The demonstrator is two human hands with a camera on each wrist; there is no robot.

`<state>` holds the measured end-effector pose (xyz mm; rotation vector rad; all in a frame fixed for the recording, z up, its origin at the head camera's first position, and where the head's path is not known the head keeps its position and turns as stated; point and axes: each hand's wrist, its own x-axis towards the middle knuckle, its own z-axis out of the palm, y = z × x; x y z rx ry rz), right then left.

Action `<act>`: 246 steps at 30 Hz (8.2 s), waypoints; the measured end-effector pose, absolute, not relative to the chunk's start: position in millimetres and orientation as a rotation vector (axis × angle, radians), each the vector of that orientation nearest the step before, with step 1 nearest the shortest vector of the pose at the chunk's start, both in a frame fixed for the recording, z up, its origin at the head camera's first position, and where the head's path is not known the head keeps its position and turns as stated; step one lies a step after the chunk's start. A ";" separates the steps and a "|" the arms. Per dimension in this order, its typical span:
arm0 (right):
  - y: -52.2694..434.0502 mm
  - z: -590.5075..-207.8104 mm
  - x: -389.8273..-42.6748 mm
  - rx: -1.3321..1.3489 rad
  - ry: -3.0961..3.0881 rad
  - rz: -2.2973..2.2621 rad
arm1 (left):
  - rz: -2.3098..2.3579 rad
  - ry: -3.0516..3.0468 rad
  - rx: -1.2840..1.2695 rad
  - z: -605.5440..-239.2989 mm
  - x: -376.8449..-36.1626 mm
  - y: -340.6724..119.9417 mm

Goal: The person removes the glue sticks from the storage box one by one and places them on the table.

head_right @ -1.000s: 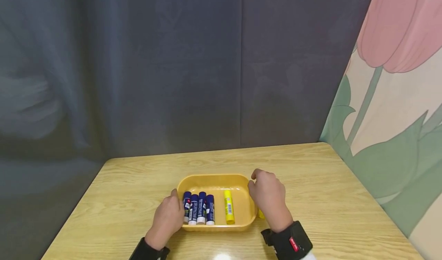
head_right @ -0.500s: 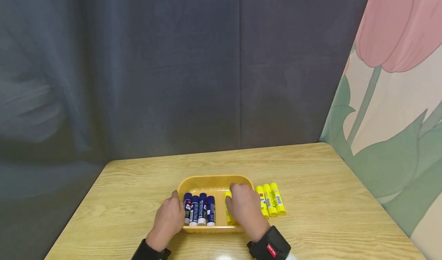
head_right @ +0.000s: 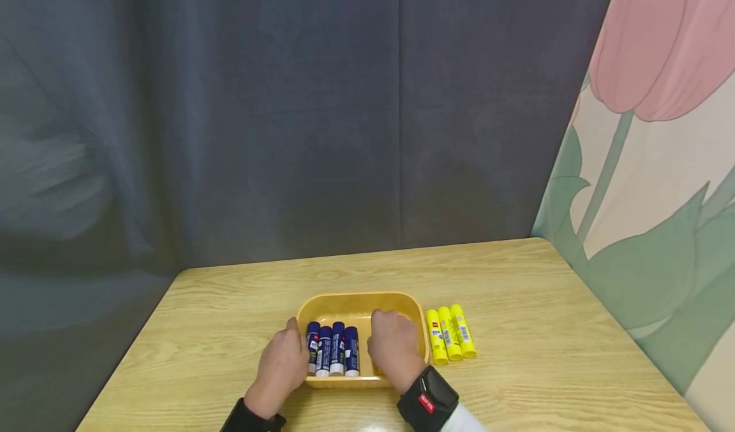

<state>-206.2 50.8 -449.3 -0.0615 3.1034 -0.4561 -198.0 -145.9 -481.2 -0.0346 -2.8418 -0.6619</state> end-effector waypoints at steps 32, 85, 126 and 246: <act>48.1 -461.1 -228.5 0.009 3.068 -0.383 | -0.648 -2.831 -0.049 -481.9 -197.3 -145.7; 159.3 -378.9 -178.4 -0.070 3.166 -0.881 | -0.705 -2.881 -0.030 -480.0 -197.3 -145.7; 223.7 -447.5 -227.3 0.273 2.807 -0.752 | -0.685 -2.836 -0.039 -483.7 -198.7 -146.4; 133.9 -459.9 -202.8 -0.048 3.033 -0.955 | -0.376 -2.966 -0.135 -420.2 -183.8 -100.3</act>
